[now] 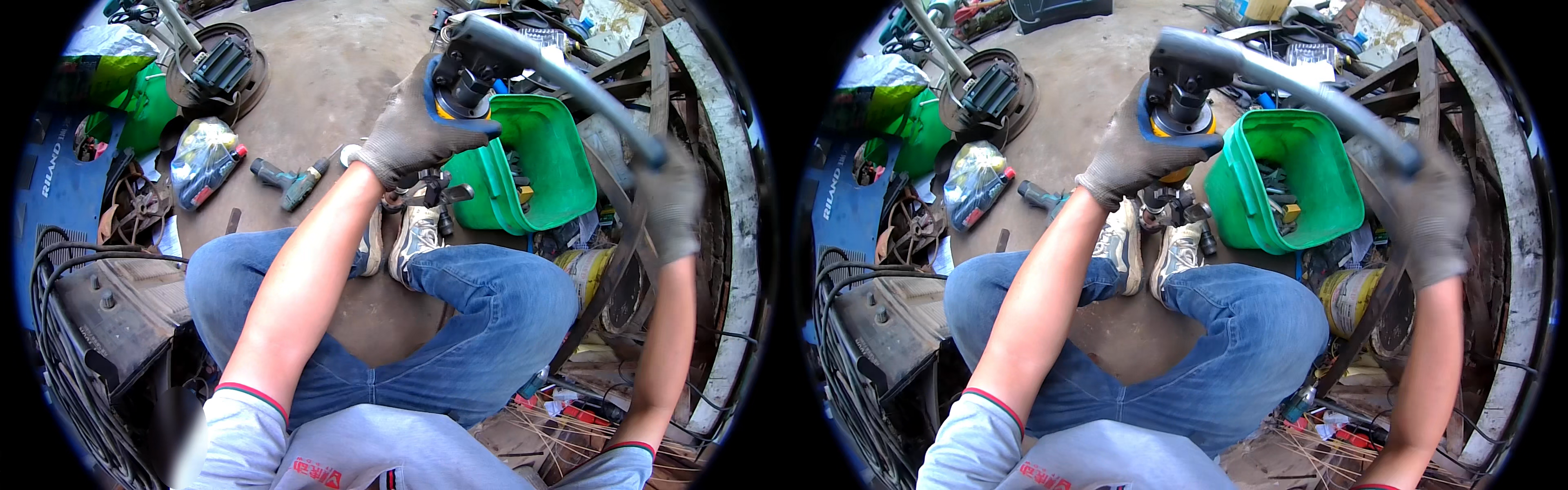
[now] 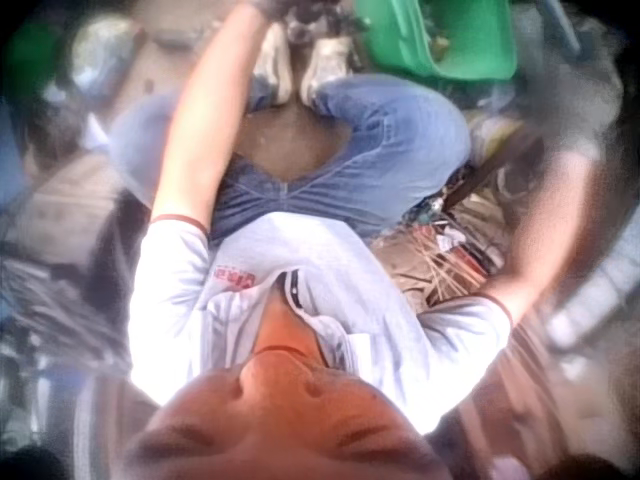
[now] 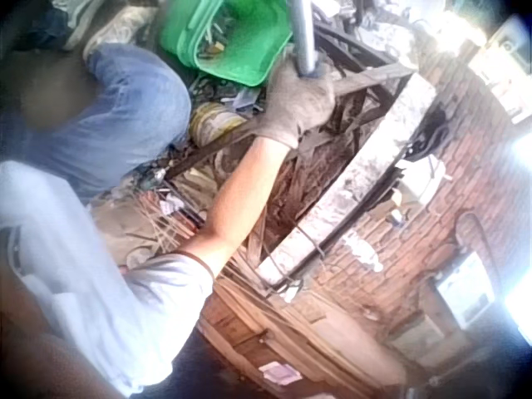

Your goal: The person sits on the floor and uses a hammer to strike a metal component. They then use a yellow pneumatic impact wrench to tighten or loosen bolts on the part. The person also handles a green bucket filled with tools and parts.

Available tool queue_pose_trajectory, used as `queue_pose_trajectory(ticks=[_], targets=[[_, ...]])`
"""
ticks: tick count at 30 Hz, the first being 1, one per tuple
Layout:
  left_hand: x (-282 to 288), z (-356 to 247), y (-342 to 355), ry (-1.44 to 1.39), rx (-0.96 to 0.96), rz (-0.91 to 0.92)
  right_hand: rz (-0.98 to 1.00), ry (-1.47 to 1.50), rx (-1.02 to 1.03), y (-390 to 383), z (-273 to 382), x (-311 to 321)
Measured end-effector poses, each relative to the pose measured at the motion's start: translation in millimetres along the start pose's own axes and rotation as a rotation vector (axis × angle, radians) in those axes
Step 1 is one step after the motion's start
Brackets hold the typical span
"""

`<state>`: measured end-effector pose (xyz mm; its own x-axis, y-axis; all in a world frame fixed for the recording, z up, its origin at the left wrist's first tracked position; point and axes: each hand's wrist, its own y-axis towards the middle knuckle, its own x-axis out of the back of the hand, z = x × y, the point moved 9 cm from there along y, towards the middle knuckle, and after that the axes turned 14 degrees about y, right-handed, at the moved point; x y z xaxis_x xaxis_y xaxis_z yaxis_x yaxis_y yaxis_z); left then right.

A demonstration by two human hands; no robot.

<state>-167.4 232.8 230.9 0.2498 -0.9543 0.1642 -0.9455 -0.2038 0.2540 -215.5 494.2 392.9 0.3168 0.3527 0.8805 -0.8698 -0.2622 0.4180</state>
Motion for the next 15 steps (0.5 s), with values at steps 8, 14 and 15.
queue_pose_trajectory(ticks=[8,14,15], targets=[[1.9,0.6,-0.1,0.081,-0.022,-0.057,-0.174,-0.165,0.531,30.9,14.5,60.9],[8.4,13.6,5.6,0.033,0.048,-0.049,-0.261,-0.129,1.018,-56.0,117.3,44.7],[11.2,11.1,4.4,0.037,0.015,-0.077,-0.120,0.082,0.990,-70.1,128.5,27.5]])
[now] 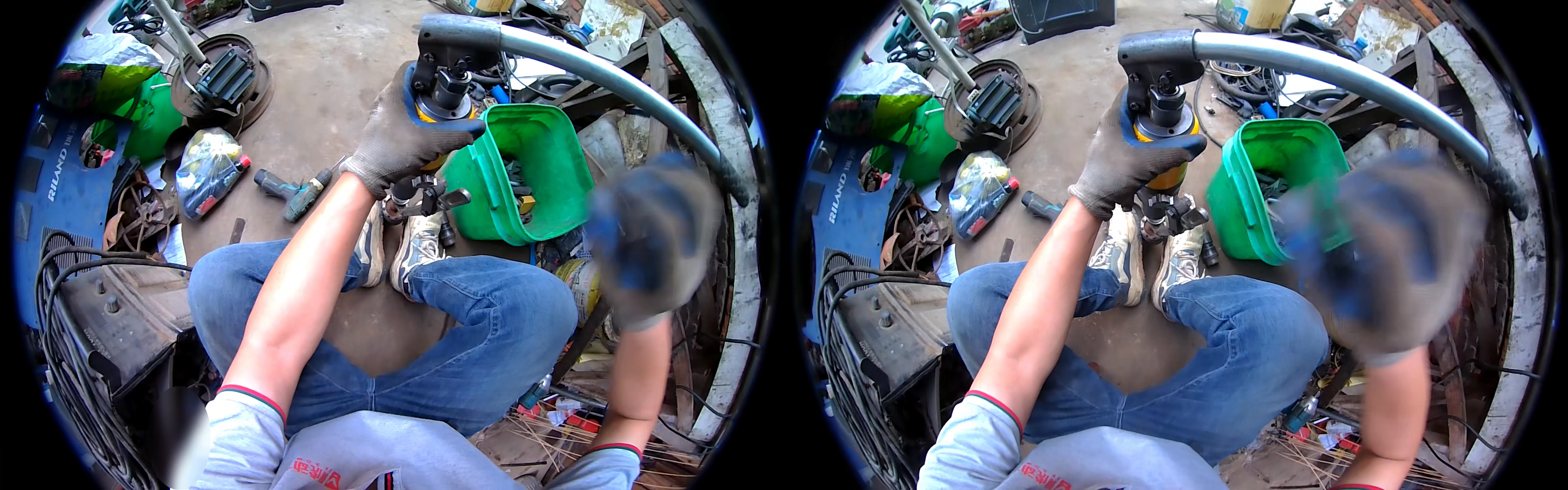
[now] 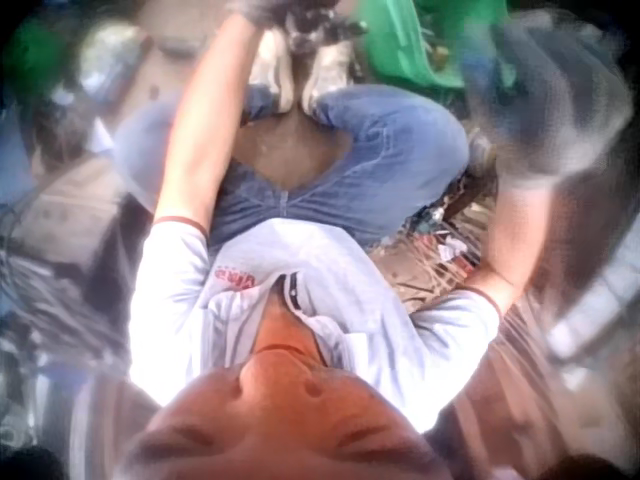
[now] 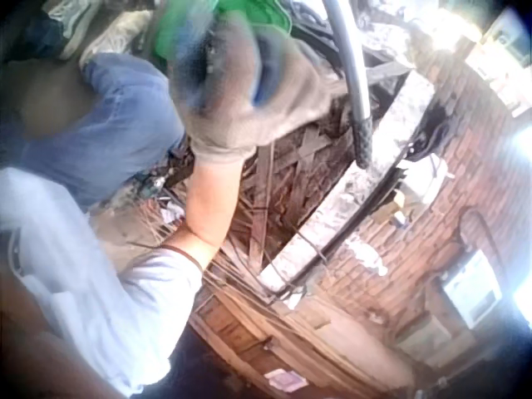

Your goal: The person sits on the floor and uses a hammer to strike a metal component. They then use a yellow pneumatic impact wrench to tighten or loosen bolts on the part. The person also handles a green bucket filled with tools and parts.

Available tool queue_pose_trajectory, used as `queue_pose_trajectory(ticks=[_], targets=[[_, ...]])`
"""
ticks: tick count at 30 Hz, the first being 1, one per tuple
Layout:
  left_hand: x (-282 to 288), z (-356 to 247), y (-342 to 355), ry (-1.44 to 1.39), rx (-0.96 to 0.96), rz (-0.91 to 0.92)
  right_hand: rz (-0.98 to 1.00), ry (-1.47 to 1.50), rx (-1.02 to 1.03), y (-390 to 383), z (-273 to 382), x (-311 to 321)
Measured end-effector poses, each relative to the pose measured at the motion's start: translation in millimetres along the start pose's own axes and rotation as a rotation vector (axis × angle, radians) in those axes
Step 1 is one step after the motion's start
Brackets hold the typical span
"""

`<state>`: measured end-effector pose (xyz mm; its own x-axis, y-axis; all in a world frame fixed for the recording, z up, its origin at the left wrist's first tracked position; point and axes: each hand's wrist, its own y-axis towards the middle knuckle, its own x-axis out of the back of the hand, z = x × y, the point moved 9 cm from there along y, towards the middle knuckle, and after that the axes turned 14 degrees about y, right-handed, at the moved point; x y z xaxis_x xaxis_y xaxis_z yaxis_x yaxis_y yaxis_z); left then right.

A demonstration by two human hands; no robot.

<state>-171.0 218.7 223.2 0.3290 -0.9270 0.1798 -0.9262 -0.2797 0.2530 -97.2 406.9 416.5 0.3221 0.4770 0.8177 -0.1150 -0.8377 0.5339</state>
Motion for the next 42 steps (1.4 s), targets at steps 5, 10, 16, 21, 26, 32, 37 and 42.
queue_pose_trajectory(ticks=[5,10,16,21,26,32,37,42], targets=[[-3.9,-8.1,-1.5,0.120,-0.015,0.000,0.013,1.011,-1.014,-27.0,-64.1,-143.9],[-18.6,-25.5,-6.5,0.184,-0.109,0.120,-0.028,1.339,-0.746,9.8,-78.3,-195.8],[48.6,96.4,-71.1,-0.196,0.228,-0.500,-0.160,0.985,-0.559,11.6,-68.4,-170.1],[-51.4,255.0,-142.1,-0.339,0.911,0.146,-0.268,1.212,-0.749,0.2,-68.2,-170.0],[-83.7,301.5,-128.6,-0.440,0.639,0.142,-0.231,1.324,-0.975,-10.6,-59.8,-186.5],[-84.8,352.4,-130.1,-0.369,0.746,0.087,-0.097,1.221,-1.044,-8.3,-54.9,-193.8],[-76.7,352.6,-142.3,-0.273,0.804,0.138,-0.433,1.416,-1.245,-33.8,-67.0,-195.4],[-70.4,312.0,-145.5,-0.247,0.668,0.115,-0.404,0.996,-0.761,-27.3,-62.6,-156.6]])
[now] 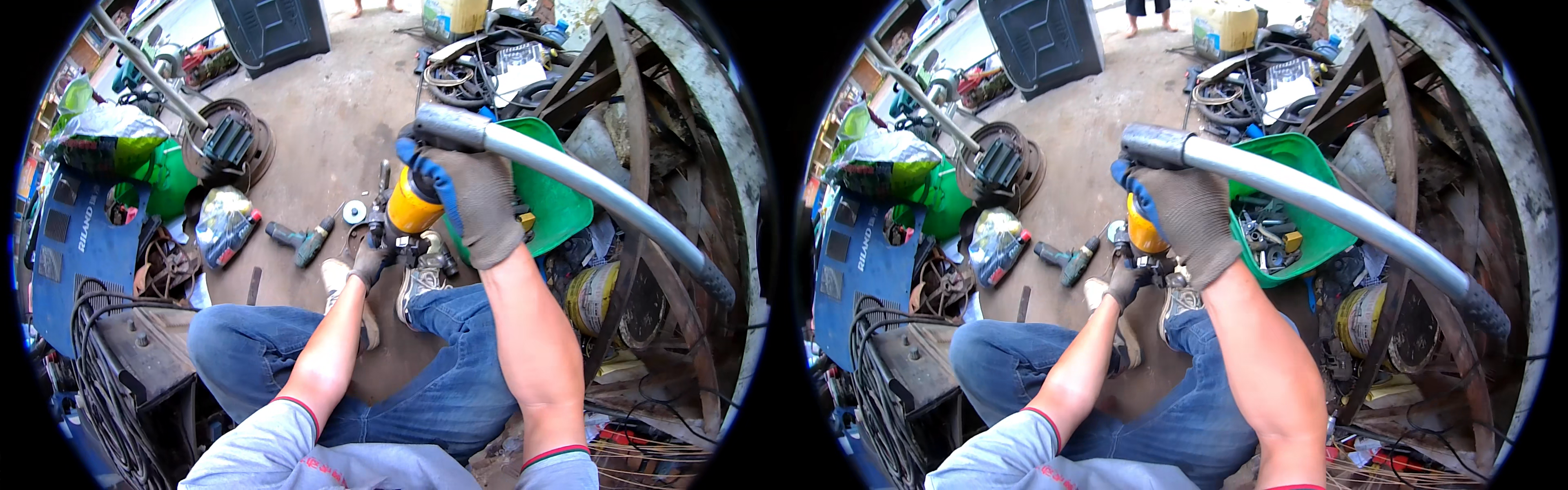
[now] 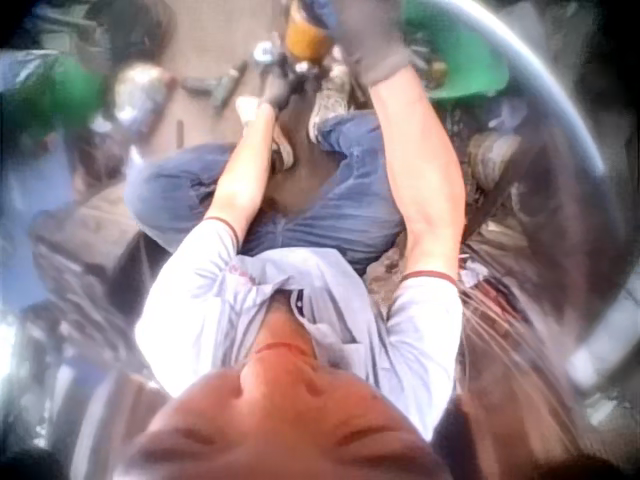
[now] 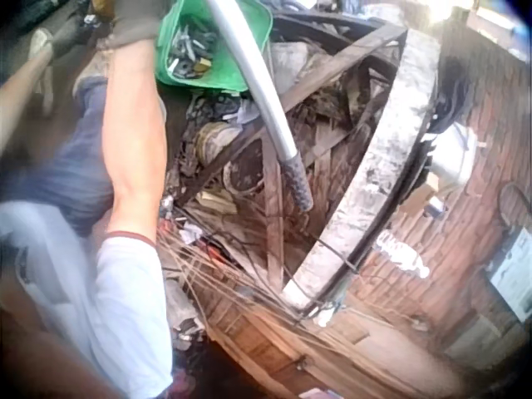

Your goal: The person sits on the floor and uses a hammer to strike a metal component. They then use a yellow pneumatic impact wrench to tighten or loosen bolts on the part. The person also handles a green bucket filled with tools and parts.

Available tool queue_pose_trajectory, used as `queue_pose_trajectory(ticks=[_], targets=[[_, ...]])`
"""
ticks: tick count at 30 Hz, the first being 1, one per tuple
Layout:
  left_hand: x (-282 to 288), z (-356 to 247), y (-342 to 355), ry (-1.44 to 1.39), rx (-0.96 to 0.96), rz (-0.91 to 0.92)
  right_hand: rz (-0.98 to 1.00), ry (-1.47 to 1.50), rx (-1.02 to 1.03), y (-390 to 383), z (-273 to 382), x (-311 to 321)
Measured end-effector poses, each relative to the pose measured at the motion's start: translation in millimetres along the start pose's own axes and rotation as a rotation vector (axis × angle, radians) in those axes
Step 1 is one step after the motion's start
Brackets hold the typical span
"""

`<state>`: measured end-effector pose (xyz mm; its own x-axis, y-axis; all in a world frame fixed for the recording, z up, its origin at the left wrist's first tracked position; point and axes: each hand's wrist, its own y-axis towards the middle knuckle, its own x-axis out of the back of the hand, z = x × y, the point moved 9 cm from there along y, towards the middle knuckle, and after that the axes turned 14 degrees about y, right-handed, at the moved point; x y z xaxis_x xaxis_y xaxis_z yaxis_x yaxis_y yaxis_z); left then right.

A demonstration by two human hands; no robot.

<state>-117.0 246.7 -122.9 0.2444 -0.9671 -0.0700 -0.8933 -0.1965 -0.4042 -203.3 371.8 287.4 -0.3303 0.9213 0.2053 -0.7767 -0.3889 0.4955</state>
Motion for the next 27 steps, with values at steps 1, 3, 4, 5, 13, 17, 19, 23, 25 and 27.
queue_pose_trajectory(ticks=[1,3,4,5,13,17,19,23,25,27], targets=[[1.7,-5.3,-3.6,0.032,-0.009,-0.026,0.015,0.130,-0.050,-1.4,-4.6,2.4],[13.1,-19.6,-10.7,0.177,-0.071,-0.116,0.063,0.109,-0.024,-1.3,-2.8,5.6],[13.2,-17.5,-12.0,-0.009,-0.021,-0.053,0.107,-0.212,0.049,-0.9,1.4,3.8],[27.0,-14.0,-16.9,0.048,0.036,-0.140,0.118,-0.256,0.068,-0.3,2.0,6.0],[73.8,17.3,-55.3,-0.732,0.109,0.015,0.119,-0.375,0.073,3.6,-8.5,3.2],[81.0,65.9,-60.7,-1.065,0.176,-0.129,0.035,-0.113,-0.096,3.8,-22.0,17.1],[96.8,90.9,-58.5,-1.123,0.146,-0.300,-0.033,0.016,-0.352,-1.0,-45.2,29.4],[128.3,142.1,-64.3,-1.098,0.249,-0.537,-0.036,0.023,-0.328,-3.6,-48.7,37.3],[144.6,163.3,-69.6,-1.043,0.312,-0.658,0.029,-0.079,-0.210,-2.1,-41.1,33.5],[153.5,183.0,-75.3,-1.071,0.417,-0.738,0.043,-0.136,-0.180,-2.2,-39.6,32.1]])
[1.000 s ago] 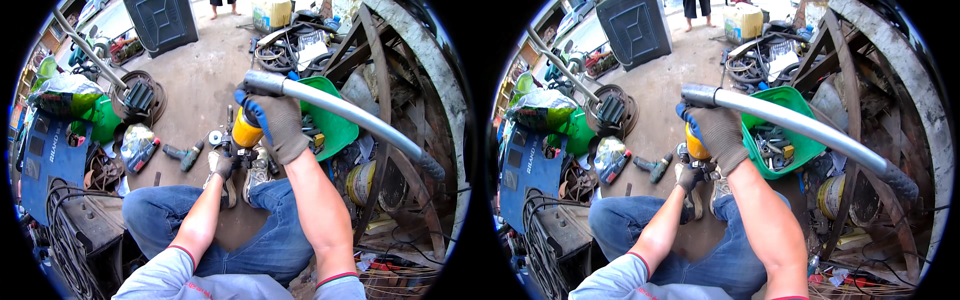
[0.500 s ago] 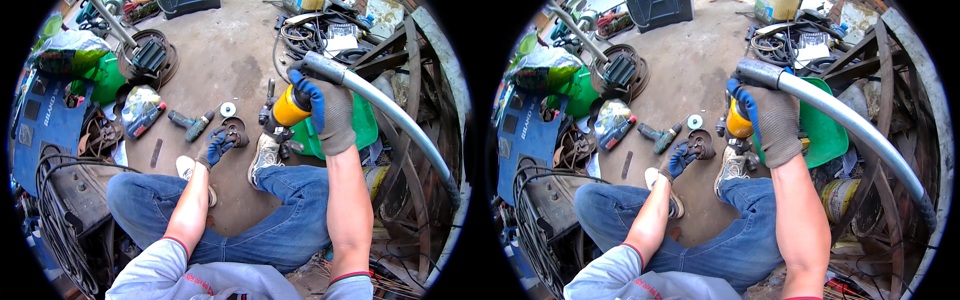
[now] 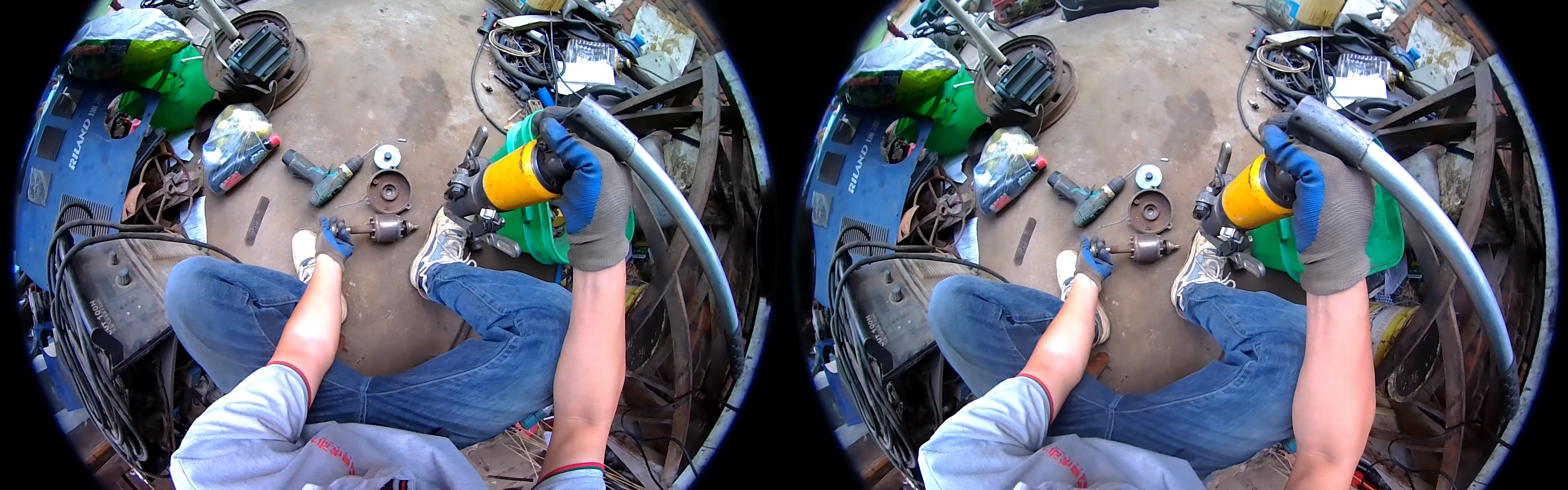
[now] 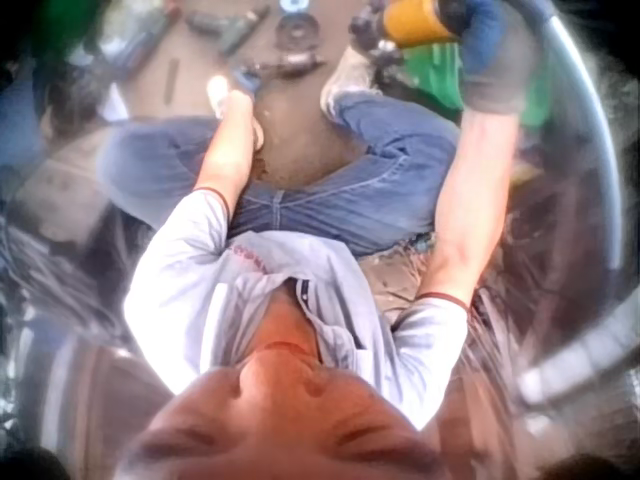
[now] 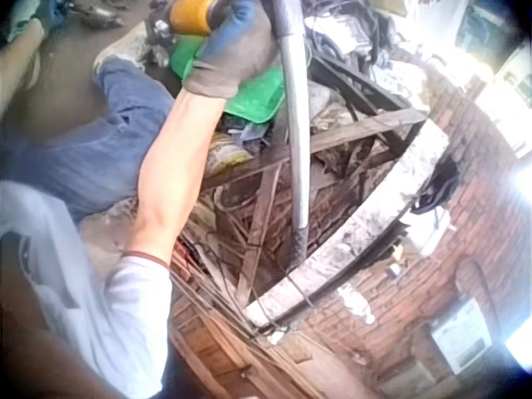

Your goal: The person sits on the floor and uses a hammer to strike a metal component. They then use a yellow pneumatic impact wrench to tighten or loosen bolts on the part. The person also handles a green bucket filled with tools and parts.

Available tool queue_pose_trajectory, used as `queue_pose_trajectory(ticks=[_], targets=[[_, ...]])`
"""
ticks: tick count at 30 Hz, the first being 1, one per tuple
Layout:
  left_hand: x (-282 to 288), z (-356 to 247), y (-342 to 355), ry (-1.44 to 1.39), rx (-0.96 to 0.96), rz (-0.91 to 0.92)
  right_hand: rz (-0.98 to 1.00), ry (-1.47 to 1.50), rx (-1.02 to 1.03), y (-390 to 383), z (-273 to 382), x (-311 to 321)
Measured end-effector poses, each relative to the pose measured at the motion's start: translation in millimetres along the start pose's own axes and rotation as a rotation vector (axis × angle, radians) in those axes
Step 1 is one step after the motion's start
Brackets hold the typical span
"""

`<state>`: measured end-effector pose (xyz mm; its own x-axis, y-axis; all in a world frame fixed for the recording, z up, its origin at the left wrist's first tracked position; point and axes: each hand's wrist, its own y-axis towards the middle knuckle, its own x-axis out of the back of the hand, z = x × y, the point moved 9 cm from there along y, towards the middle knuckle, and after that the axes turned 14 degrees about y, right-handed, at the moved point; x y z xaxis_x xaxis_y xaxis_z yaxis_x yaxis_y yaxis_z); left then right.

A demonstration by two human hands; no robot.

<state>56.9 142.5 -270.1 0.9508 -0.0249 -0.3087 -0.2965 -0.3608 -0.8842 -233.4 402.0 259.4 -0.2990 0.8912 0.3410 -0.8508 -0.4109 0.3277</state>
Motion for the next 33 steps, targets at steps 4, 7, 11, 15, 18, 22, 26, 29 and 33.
queue_pose_trajectory(ticks=[4,7,11,15,18,22,26,29,33], targets=[[4.6,-11.8,15.7,0.293,-0.006,0.056,0.045,-0.006,-0.001,-0.8,3.6,-7.2],[6.6,-29.0,24.1,0.797,-0.102,-0.004,-0.007,0.098,-0.005,-0.6,7.3,-5.6],[26.1,-45.7,26.3,0.998,-0.052,-0.215,-0.012,0.122,-0.026,0.5,9.3,-6.2],[43.1,-72.7,20.7,0.974,-0.166,-0.385,0.016,0.172,-0.071,2.4,5.4,-10.0],[42.4,-86.4,21.5,1.234,-0.334,-0.387,0.032,0.147,-0.038,4.3,7.0,-11.9],[51.6,-89.4,23.7,1.373,-0.449,-0.433,0.042,0.164,-0.053,4.1,4.7,-11.1],[38.7,-109.6,-4.9,1.643,-0.587,-0.701,0.031,0.168,-0.075,1.2,3.4,-7.7],[-18.2,-112.2,-55.5,1.695,-0.964,-0.711,-0.005,0.244,-0.026,0.2,7.2,-4.1],[-119.0,-26.2,-107.6,1.966,-1.304,-0.032,-0.026,0.260,-0.017,-1.2,10.2,-0.2]])
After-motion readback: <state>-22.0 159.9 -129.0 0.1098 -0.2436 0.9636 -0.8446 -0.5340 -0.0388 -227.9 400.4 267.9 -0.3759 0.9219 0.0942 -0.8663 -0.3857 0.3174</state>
